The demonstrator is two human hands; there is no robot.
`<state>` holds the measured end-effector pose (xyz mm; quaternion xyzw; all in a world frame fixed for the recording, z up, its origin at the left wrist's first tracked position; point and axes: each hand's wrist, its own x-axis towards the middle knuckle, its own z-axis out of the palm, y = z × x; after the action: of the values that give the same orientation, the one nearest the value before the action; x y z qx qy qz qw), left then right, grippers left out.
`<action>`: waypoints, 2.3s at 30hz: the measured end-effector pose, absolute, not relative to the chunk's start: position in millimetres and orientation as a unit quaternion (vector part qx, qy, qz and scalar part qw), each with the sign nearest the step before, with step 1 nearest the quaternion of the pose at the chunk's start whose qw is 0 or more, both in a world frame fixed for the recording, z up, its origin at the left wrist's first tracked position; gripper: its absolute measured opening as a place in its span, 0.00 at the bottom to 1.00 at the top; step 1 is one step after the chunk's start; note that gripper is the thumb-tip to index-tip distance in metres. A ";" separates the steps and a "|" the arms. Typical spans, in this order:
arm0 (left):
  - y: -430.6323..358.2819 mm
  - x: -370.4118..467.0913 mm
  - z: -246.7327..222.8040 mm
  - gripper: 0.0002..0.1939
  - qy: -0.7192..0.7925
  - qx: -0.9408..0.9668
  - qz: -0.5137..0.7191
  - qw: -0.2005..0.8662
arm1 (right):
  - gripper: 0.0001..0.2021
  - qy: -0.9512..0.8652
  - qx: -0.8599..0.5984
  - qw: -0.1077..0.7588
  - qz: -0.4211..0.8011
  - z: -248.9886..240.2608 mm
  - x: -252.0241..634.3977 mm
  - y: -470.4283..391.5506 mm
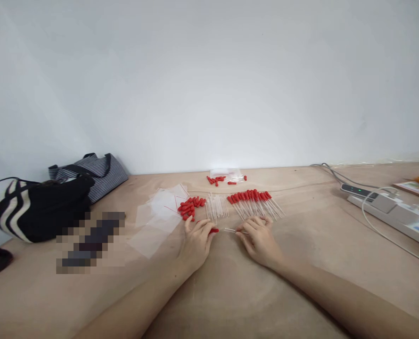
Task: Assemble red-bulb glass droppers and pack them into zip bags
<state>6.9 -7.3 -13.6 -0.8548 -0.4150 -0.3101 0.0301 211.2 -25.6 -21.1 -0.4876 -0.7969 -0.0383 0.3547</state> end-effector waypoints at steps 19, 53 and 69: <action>-5.7 7.7 -15.3 0.08 -0.347 -0.862 -0.367 0.044 | 0.07 -0.839 -0.413 0.351 -0.056 -28.8 203.4 -23.6; -13.6 10.5 -7.2 0.09 -0.322 -0.879 -0.348 0.046 | 0.09 -0.858 -0.384 0.321 -0.120 -18.7 192.9 -24.4; -4.8 0.8 -7.0 0.07 -0.337 -0.864 -0.348 0.135 | 0.09 -0.850 -0.418 0.321 -0.019 -15.3 206.8 -19.6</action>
<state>0.8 -4.8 -7.0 -0.8645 -0.3370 -0.3478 0.1348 206.8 -19.6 -15.3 -0.4182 -0.8495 -0.0194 0.3209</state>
